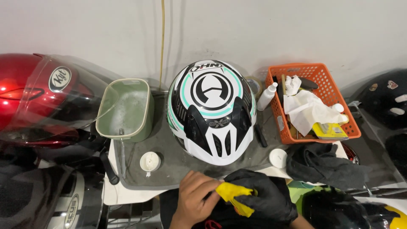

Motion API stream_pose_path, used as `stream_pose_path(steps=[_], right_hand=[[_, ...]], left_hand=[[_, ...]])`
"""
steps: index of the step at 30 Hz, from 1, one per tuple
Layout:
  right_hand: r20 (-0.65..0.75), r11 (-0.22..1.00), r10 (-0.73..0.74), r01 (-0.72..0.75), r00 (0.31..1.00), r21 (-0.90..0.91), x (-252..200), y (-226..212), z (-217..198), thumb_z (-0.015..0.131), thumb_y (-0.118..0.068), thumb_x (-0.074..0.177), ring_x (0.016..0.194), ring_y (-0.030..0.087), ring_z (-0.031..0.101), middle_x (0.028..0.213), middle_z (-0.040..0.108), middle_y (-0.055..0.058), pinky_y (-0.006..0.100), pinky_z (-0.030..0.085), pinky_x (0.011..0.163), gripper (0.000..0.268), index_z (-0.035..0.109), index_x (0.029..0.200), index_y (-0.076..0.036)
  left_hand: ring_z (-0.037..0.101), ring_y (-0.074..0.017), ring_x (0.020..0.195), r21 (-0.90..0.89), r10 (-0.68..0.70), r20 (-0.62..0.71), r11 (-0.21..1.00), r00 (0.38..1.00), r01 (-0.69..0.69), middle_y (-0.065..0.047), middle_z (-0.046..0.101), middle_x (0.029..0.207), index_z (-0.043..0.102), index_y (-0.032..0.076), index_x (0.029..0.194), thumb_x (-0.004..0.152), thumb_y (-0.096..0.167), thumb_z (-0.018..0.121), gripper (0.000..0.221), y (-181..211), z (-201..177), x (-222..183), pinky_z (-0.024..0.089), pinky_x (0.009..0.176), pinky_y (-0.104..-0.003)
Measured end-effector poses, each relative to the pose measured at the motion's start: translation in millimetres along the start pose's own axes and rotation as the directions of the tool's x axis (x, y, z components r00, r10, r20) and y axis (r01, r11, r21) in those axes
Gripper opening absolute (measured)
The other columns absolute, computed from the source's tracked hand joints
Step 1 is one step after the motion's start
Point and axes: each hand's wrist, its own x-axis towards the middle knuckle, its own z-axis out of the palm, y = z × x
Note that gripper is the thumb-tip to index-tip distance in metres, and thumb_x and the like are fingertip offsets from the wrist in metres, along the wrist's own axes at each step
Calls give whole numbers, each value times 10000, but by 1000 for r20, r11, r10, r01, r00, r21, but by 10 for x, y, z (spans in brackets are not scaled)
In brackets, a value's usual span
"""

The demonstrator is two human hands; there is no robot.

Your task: The person cleans a white motorcycle helmet with black and green graphics using a yellow cloth and a white substance from a small container. They wipe the exterior and interior surfaces, then lift the visor to clean underneath. Finally, they place the white helmet aside and pick up a red helmet to begin cleaning it.

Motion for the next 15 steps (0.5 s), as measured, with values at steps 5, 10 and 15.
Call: stream_pose_path(steps=[5, 10, 15], right_hand=[[-76, 988, -156, 156, 985, -16, 95, -67, -18, 718, -174, 924, 1096, 285, 740, 1183, 749, 152, 402, 581, 943, 191, 764, 1069, -58], [-65, 956, -238, 245, 969, 162, 57, 71, -35, 714, -357, 966, 1278, 358, 575, 1324, 598, 181, 509, 461, 1054, 301, 734, 1087, -82], [-232, 942, 75, 7, 970, 336, 99, -159, 58, 642, -515, 901, 1063, 240, 688, 1316, 706, 188, 351, 527, 870, 675, 686, 1263, 52]], left_hand=[[610, -213, 670, 57, 37, -40, 998, 999, -34, -90, 699, 814, 721, 34, 957, 950, 118, 626, 127, -61, -153, 109, 420, 607, -344], [657, -237, 721, 44, -7, -15, 999, 1000, 8, -108, 714, 888, 739, 21, 1038, 997, 137, 594, 191, -19, -187, 239, 500, 636, -358], [559, -213, 626, 31, 7, 39, 999, 999, -8, -71, 665, 761, 688, 42, 839, 994, 192, 632, 223, 91, 20, 253, 369, 558, -349]])
